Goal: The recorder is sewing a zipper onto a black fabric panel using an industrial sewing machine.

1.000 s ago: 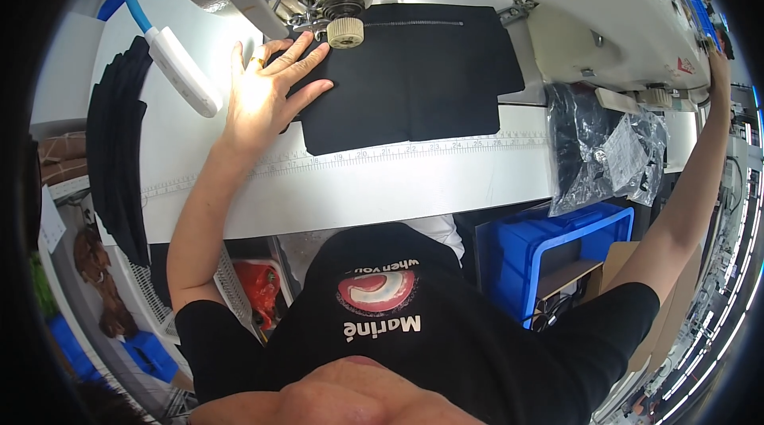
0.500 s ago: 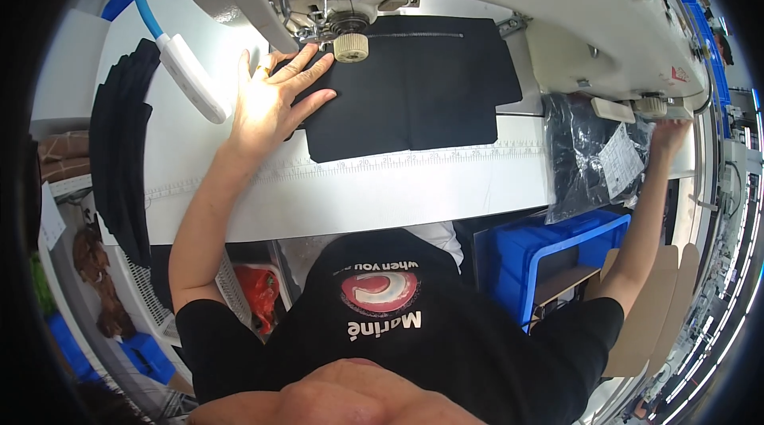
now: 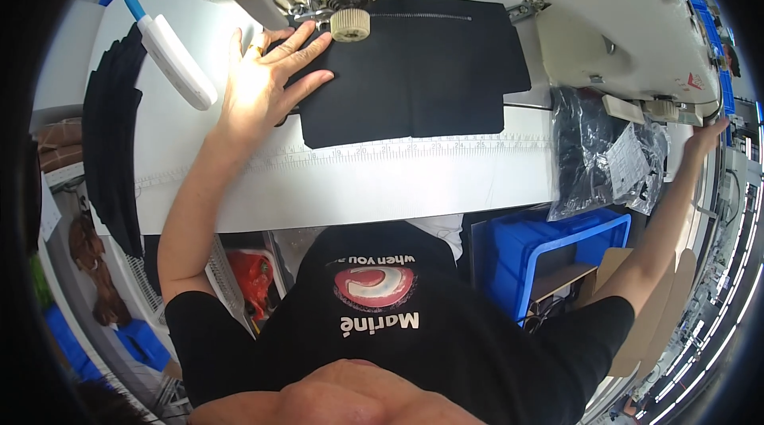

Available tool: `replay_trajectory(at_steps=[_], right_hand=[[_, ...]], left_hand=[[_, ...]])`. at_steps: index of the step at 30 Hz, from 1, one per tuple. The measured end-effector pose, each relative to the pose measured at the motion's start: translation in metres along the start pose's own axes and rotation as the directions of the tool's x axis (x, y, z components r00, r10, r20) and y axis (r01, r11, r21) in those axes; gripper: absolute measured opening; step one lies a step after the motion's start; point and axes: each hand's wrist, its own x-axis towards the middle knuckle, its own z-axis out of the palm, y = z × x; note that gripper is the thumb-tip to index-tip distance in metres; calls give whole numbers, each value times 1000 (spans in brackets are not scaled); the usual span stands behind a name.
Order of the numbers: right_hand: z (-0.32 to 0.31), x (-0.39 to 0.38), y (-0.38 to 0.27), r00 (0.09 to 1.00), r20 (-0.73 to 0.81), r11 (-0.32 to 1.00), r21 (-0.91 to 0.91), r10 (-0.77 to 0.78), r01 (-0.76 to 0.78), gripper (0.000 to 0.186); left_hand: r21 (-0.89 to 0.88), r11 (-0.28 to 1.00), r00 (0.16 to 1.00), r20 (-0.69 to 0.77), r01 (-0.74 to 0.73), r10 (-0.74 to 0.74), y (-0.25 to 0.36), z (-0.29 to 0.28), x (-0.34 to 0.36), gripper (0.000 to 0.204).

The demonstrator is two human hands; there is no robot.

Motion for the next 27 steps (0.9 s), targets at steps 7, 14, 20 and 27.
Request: replay_trajectory(at_steps=[7,14,20,27], right_hand=[[20,38,-32,955,279,995,4,98,-103,51],[-1,81,-34,891,443,982,-190,99,-15,43],[19,24,-19,942,334,1000,3,-23,23,47],[20,-53,-37,979,203,1000,21,-23,19,51]], left_hand=[[46,998,995,94,35,-39,-1,2,-4,47],[-56,997,979,202,45,-33,5,-18,-6,74],[-173,971,976,108,-167,187,29,-27,-33,63],[74,991,992,-53,-114,118,12,-10,-14,46]])
